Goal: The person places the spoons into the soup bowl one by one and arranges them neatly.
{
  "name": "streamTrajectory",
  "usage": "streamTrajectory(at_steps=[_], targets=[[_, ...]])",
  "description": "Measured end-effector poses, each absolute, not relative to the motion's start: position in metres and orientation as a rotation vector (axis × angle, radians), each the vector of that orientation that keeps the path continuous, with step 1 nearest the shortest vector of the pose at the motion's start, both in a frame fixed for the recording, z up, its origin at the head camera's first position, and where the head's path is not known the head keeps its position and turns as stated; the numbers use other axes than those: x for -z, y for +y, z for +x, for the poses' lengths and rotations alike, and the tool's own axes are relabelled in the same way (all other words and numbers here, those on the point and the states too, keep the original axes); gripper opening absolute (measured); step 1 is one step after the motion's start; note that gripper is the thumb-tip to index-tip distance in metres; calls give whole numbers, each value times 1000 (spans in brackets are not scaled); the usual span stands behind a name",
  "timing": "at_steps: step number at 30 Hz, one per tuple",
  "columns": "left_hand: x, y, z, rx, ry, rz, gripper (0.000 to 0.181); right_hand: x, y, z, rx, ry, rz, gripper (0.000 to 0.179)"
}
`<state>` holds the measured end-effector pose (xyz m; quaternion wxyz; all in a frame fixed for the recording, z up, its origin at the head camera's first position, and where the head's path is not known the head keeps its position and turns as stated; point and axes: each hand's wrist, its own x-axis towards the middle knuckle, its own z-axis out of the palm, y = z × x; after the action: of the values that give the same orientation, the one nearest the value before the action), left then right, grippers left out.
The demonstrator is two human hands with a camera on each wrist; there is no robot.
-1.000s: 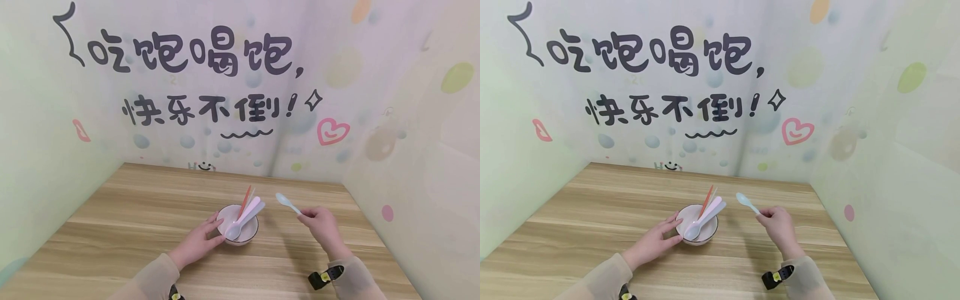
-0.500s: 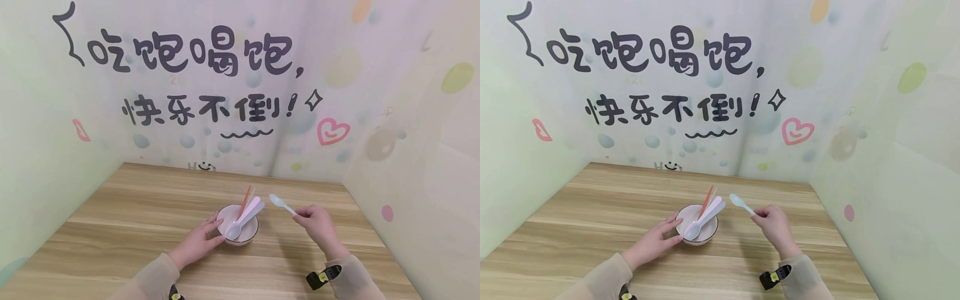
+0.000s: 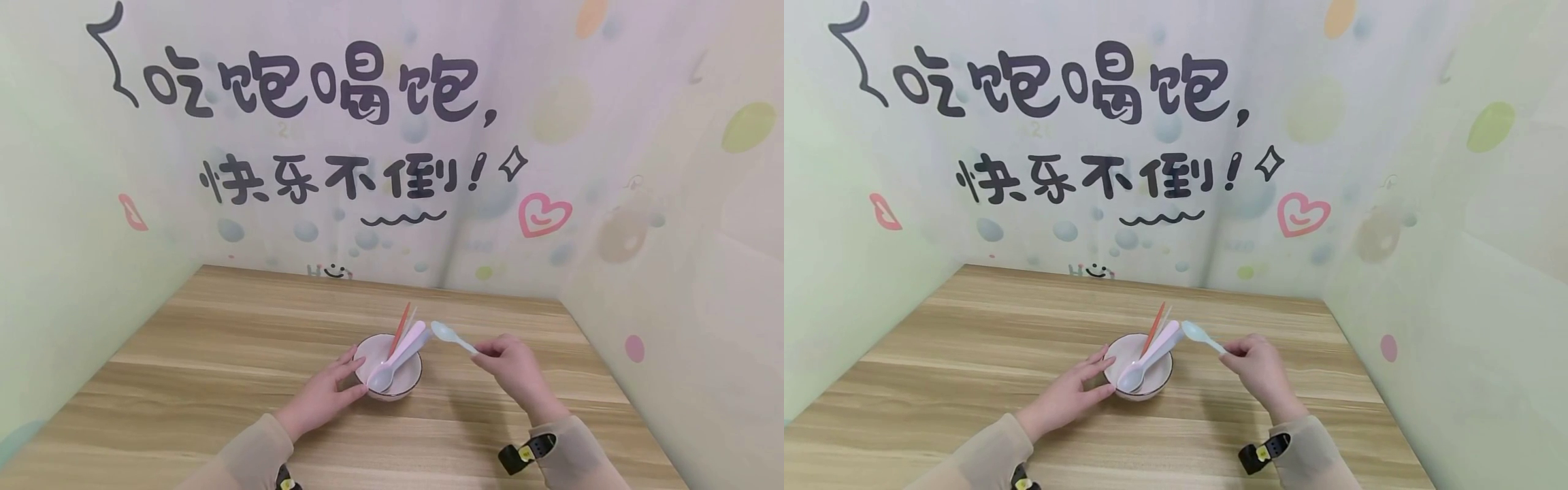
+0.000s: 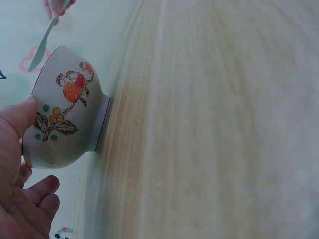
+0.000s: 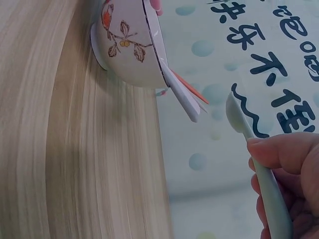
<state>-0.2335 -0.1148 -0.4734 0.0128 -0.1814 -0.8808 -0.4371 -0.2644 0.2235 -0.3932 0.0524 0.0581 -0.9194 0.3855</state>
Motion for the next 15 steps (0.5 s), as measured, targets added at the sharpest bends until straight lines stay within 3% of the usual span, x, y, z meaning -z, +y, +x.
streamTrajectory(at_steps=[15], targets=[[474, -115, -234, 1358, -2746, -566, 59, 393, 218, -264, -1198, -2835, 242, 10]])
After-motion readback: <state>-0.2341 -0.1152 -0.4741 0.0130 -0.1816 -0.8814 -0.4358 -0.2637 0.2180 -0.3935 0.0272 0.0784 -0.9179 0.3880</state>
